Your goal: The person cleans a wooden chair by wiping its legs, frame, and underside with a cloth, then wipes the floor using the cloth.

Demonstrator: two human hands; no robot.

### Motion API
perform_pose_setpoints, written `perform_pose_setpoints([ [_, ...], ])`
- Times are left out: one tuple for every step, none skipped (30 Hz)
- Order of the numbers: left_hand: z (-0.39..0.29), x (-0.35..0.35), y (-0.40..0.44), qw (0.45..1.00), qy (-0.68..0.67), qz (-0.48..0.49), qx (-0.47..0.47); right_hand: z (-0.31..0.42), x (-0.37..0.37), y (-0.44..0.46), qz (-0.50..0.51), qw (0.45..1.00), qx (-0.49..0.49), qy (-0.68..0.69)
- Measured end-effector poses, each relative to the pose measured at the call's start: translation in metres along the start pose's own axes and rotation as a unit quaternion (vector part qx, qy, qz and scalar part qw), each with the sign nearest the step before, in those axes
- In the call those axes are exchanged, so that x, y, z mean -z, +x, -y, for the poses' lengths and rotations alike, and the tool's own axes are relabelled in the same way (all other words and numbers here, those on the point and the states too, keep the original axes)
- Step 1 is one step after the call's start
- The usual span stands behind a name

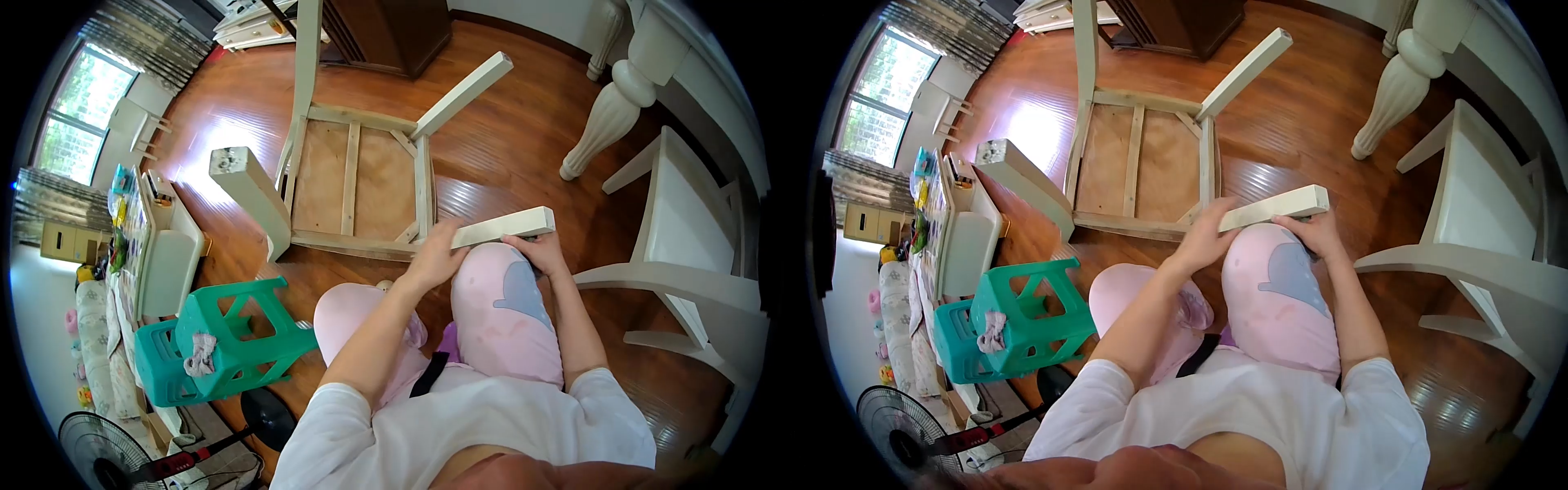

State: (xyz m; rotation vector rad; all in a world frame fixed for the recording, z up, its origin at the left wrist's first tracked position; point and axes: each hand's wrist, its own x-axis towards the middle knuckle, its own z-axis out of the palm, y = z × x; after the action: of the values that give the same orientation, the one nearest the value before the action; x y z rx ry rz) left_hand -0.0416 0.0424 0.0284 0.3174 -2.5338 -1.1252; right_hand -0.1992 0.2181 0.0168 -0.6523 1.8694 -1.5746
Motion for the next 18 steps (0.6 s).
perform_pose_setpoints([
  [0.006,-0.007,0.004,1.0,0.0,-0.003,-0.001,0.006,-0.003,0.0,0.001,1.0,0.002,-0.002],
  [0.013,-0.013,0.007,1.0,-0.003,0.007,-0.024,0.01,-0.006,0.0,-0.005,1.0,0.024,-0.002],
  [0.011,-0.014,0.011,0.999,-0.007,0.018,-0.046,0.015,-0.009,-0.001,-0.011,0.999,0.045,-0.003],
  [0.009,-0.017,0.014,0.999,-0.009,0.017,-0.042,0.019,-0.007,-0.002,-0.008,0.999,0.042,-0.004],
  [0.007,-0.017,0.017,0.999,-0.007,0.031,-0.019,0.026,-0.008,-0.001,0.003,0.999,0.043,-0.009],
  [0.004,-0.017,0.019,0.999,-0.005,0.045,0.002,0.033,-0.009,0.0,0.014,0.999,0.046,-0.014],
  [0.007,-0.021,0.019,0.999,-0.005,0.044,0.003,0.037,-0.011,0.001,0.016,0.999,0.046,-0.014],
  [0.008,-0.025,0.02,0.999,0.03,0.008,0.008,0.043,-0.012,0.003,0.021,0.998,0.056,-0.022],
  [0.006,-0.026,0.021,0.997,0.064,-0.027,0.014,0.049,-0.013,0.003,0.026,0.997,0.064,-0.029],
  [0.004,-0.027,0.021,0.997,0.064,-0.029,0.015,0.056,-0.016,0.003,0.027,0.997,0.065,-0.03],
  [0.001,-0.031,0.021,0.993,0.08,-0.081,0.011,0.06,-0.016,0.004,0.032,0.997,0.068,-0.018],
  [-0.003,-0.029,0.023,0.986,0.096,-0.134,0.006,0.068,-0.019,0.004,0.036,0.997,0.073,-0.006],
  [-0.008,-0.024,0.023,0.986,0.098,-0.134,0.008,0.076,-0.022,0.002,0.039,0.997,0.073,-0.005],
  [-0.011,-0.021,0.023,0.983,0.083,-0.167,0.005,0.085,-0.024,0.0,0.049,0.994,0.091,-0.016],
  [-0.016,-0.017,0.023,0.977,0.069,-0.2,0.001,0.095,-0.026,-0.002,0.059,0.992,0.112,-0.029],
  [-0.022,-0.011,0.022,0.977,0.072,-0.201,0.004,0.104,-0.028,-0.005,0.063,0.992,0.111,-0.026],
  [-0.028,-0.004,0.02,0.973,0.058,-0.222,0.004,0.113,-0.031,-0.008,0.077,0.989,0.12,-0.04],
  [-0.031,0.003,0.018,0.968,0.046,-0.245,0.003,0.121,-0.035,-0.01,0.092,0.986,0.132,-0.053],
])
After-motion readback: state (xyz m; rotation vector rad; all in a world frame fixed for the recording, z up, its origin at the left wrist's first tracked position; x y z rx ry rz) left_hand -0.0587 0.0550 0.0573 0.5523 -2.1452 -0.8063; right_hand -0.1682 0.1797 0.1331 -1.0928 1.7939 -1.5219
